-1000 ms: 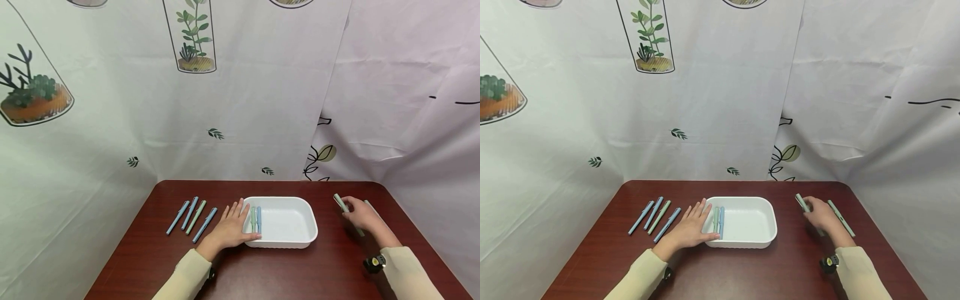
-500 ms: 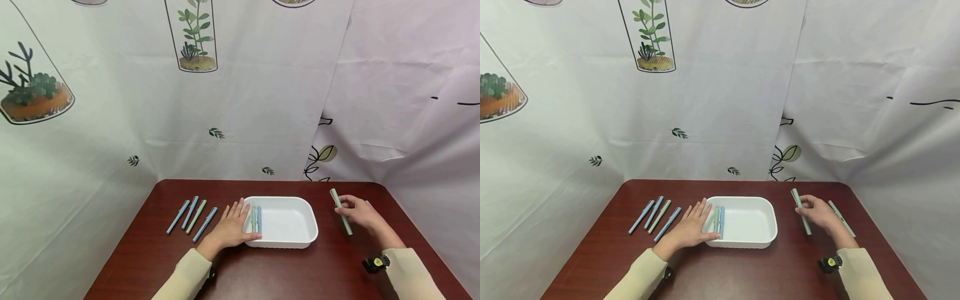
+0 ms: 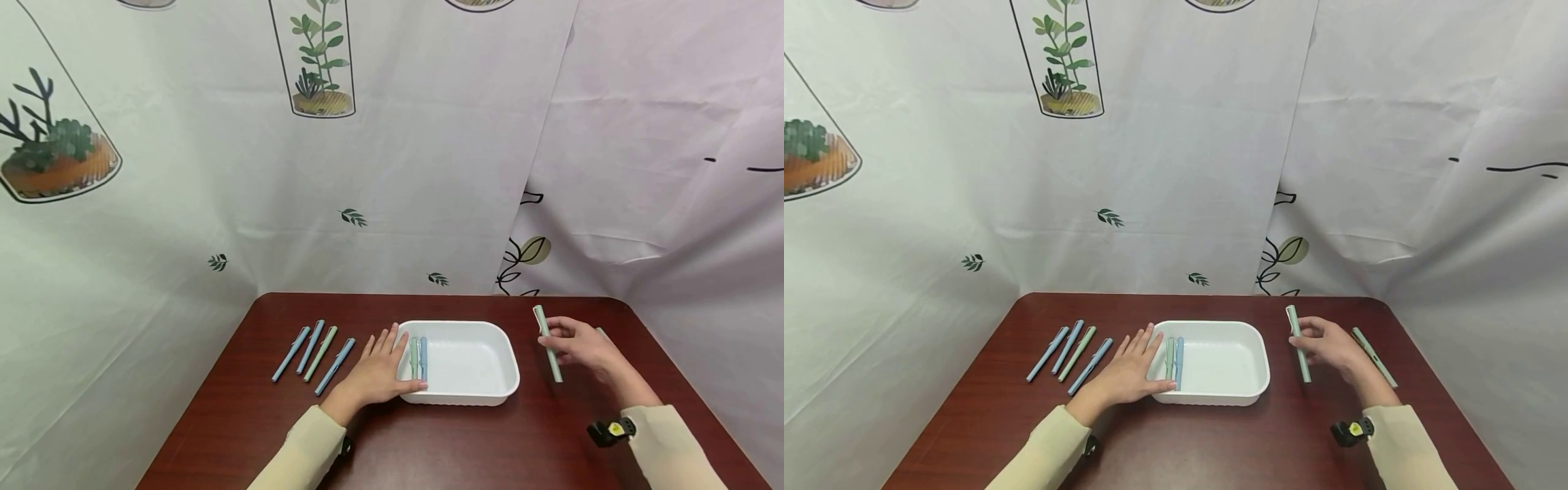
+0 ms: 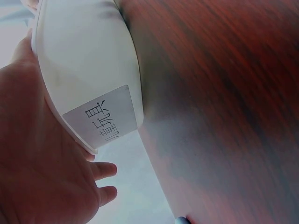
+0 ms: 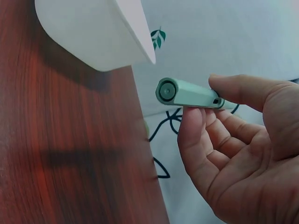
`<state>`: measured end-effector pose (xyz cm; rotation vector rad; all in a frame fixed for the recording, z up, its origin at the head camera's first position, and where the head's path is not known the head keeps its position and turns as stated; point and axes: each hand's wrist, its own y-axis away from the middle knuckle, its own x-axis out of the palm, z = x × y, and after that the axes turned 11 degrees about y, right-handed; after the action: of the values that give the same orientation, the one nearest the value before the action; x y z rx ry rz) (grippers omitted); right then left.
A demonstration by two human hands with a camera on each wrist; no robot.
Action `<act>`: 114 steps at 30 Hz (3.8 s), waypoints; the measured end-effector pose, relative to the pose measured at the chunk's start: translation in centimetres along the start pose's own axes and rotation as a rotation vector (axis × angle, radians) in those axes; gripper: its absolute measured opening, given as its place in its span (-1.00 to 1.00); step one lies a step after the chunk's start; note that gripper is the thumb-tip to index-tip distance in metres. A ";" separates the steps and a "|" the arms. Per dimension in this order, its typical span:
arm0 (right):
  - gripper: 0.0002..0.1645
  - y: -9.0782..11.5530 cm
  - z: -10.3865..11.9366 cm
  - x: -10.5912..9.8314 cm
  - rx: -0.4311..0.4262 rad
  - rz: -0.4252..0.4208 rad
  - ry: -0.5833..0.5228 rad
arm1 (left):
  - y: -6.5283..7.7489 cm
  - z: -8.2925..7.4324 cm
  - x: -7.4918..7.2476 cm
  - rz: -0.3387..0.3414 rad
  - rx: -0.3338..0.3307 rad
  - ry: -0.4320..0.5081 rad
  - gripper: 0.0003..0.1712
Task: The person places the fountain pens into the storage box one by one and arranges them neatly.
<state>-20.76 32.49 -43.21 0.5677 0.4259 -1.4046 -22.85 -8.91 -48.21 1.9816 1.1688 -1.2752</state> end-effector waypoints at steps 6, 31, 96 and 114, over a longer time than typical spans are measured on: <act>-0.25 -0.3 0.6 0.5 0.001 0.030 -0.035 | 0.0 0.0 0.0 -0.003 -0.002 -0.002 0.27; -0.31 -0.8 2.7 3.2 -0.023 0.083 -0.063 | 0.1 -0.1 0.0 0.004 -0.002 -0.012 0.25; -0.42 -2.1 6.8 9.5 0.058 0.102 -0.045 | 0.2 -0.2 -0.2 0.001 0.001 -0.015 0.25; -0.50 -2.9 7.2 11.8 0.063 0.111 -0.076 | 0.1 -0.4 -0.2 0.004 -0.008 -0.019 0.25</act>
<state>-22.55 18.60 -44.85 0.5781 0.2862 -1.3324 -22.59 -8.75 -47.88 1.9610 1.1588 -1.2825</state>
